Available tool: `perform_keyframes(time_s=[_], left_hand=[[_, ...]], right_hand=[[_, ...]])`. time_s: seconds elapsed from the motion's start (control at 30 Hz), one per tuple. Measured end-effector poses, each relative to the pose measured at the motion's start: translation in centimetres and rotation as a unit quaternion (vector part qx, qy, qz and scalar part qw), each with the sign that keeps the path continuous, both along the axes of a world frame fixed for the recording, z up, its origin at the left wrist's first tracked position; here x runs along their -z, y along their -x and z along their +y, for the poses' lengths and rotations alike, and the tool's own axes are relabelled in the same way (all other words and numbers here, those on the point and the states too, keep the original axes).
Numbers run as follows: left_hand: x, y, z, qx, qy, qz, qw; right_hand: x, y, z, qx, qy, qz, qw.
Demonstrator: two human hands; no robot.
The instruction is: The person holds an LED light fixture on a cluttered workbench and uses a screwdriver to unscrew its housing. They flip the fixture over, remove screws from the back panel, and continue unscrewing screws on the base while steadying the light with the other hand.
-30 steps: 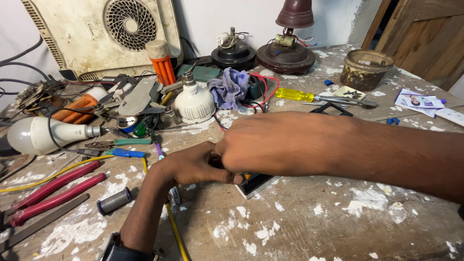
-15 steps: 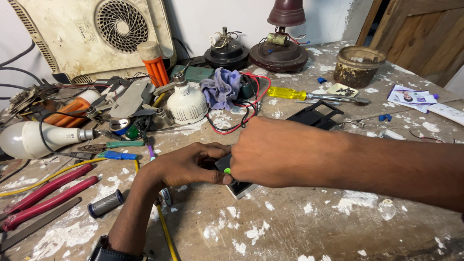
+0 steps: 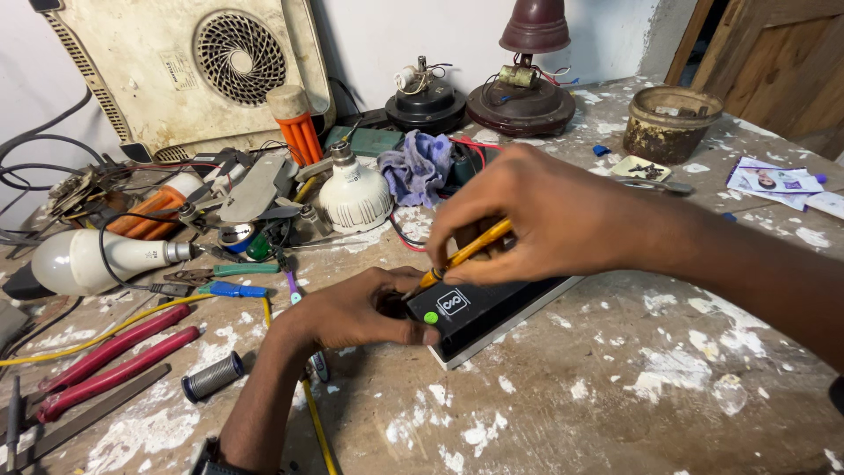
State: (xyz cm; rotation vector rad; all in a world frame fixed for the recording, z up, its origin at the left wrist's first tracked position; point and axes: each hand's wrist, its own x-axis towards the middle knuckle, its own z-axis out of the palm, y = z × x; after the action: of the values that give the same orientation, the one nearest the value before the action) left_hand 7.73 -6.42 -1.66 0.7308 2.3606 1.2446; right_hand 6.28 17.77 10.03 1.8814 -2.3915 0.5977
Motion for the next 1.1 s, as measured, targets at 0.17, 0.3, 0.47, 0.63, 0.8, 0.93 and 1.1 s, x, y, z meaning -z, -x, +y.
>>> perform_keyframes(time_s=[0.17,0.3,0.47,0.63,0.8,0.93,1.1], left_hand=[[0.0,0.1,1.5,-0.063,0.078,0.107,0.989],[0.1,0.5,1.8,-0.056,0.062,0.17,0.982],[-0.1,1.3,2.0,-0.053,0.058,0.231,0.97],[-0.1,2.6,2.4,-0.075,0.051,0.199,0.976],[0.4,3.3,2.5,-0.07,0.04,0.197,0.977],[0.9,3.4,2.4,-0.061,0.031,0.162,0.984],[1.2,3.8,1.7,-0.05,0.023,0.121,0.991]], right_hand=[[3.8,4.1,3.1,0.029,0.096,-0.164,0.981],[7.9,6.4,3.7,0.107,0.211,-0.3,0.924],[12.6,6.5,4.2,0.105,0.258,-0.049,0.959],[13.8,7.4,4.6,0.121,0.258,-0.012,0.958],[13.8,7.5,4.8,0.099,0.252,0.03,0.962],[13.8,7.4,5.4,0.07,0.262,0.044,0.961],[14.3,7.1,5.5,0.104,0.303,-0.016,0.947]])
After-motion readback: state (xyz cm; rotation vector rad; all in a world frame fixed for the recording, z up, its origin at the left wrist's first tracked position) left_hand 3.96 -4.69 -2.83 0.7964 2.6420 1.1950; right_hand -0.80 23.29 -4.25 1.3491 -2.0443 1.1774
